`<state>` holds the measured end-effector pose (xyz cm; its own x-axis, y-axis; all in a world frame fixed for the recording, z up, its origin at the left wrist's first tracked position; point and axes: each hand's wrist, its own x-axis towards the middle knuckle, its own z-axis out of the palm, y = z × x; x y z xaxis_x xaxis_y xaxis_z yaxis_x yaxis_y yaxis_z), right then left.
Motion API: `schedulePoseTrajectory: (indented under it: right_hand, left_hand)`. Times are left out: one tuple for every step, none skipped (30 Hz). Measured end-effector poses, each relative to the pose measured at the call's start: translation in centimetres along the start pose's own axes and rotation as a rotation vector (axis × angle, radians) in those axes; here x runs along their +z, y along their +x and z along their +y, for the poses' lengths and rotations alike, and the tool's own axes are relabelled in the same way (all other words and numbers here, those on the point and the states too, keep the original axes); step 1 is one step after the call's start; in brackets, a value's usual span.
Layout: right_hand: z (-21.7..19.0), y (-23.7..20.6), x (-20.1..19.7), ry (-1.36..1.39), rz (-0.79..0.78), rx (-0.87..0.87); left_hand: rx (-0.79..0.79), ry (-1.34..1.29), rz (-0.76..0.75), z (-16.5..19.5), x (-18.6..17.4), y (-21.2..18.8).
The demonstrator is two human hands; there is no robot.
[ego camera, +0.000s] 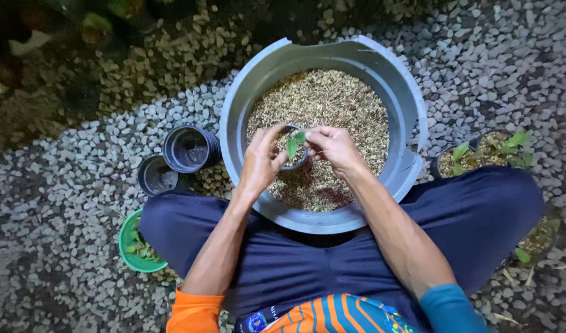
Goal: The person sits on a gravel surface and repeatedly fills small black pots with a light-colored substrate from a large basin. They place small green seedlings into the pots, cover the roots with more substrate, and set the finished pots aside. The process is repeated for multiple seedlings.
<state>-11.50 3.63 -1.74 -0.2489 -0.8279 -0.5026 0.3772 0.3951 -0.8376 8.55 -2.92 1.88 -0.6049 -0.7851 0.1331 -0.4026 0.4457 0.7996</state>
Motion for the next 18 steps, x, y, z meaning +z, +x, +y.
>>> schedulePoseTrajectory:
  right_hand:
    - [0.2,0.1,0.3,-0.011,-0.009,0.0]
    - [0.4,0.2,0.6,-0.022,-0.019,-0.001]
    - [0.5,0.3,0.9,-0.033,-0.028,-0.001]
    - [0.6,0.3,1.1,-0.057,-0.036,-0.035]
    - [0.6,0.4,1.3,-0.082,-0.046,-0.069]
    - [0.6,0.5,1.5,-0.107,-0.057,-0.102]
    - [0.5,0.7,1.6,-0.155,-0.065,-0.116]
    - [0.4,0.8,1.7,-0.203,-0.074,-0.128]
    - [0.3,0.9,1.7,-0.249,-0.083,-0.141]
    - [0.3,1.0,1.8,-0.266,-0.096,-0.142]
    - [0.3,1.0,1.8,-0.282,-0.107,-0.144]
    - [0.3,1.1,1.7,-0.297,-0.118,-0.149]
    - [0.3,1.2,1.5,-0.281,-0.124,-0.134]
    - [0.3,1.4,1.3,-0.263,-0.13,-0.119]
    - [0.4,1.5,0.9,-0.245,-0.134,-0.101]
    - [0.4,1.7,0.4,-0.271,-0.055,-0.112]
    - [0.4,2.0,-0.2,-0.297,0.025,-0.125]
    - [0.3,2.4,-1.0,-0.324,0.106,-0.141]
  left_hand:
    - [0.009,0.016,-0.005,0.1,0.1,0.1]
    - [0.018,0.032,-0.009,0.2,0.2,0.3]
    - [0.027,0.048,-0.014,0.3,0.2,0.5]
    - [0.062,0.065,-0.005,0.3,0.2,0.7]
    - [0.097,0.083,0.005,0.2,0.1,0.9]
    - [0.13,0.102,0.017,0.1,-0.1,1.1]
    - [0.124,0.104,-0.011,0.0,-0.2,1.2]
    - [0.116,0.105,-0.038,-0.2,-0.5,1.2]
    - [0.109,0.107,-0.067,-0.3,-0.6,1.2]
    - [0.109,0.1,-0.078,-0.5,-0.7,1.2]
    - [0.111,0.093,-0.088,-0.7,-0.7,1.2]
    - [0.115,0.087,-0.098,-0.9,-0.7,1.2]
    - [0.092,0.065,-0.105,-1.1,-0.6,1.3]
    - [0.069,0.043,-0.113,-1.3,-0.4,1.5]
    - [0.045,0.02,-0.123,-1.5,-0.3,1.6]
    - [0.02,0.011,-0.086,-1.8,-0.3,1.8]
    - [-0.003,0.001,-0.048,-2.1,-0.3,1.9]
    - [-0.023,-0.009,-0.008,-2.4,-0.4,2.1]
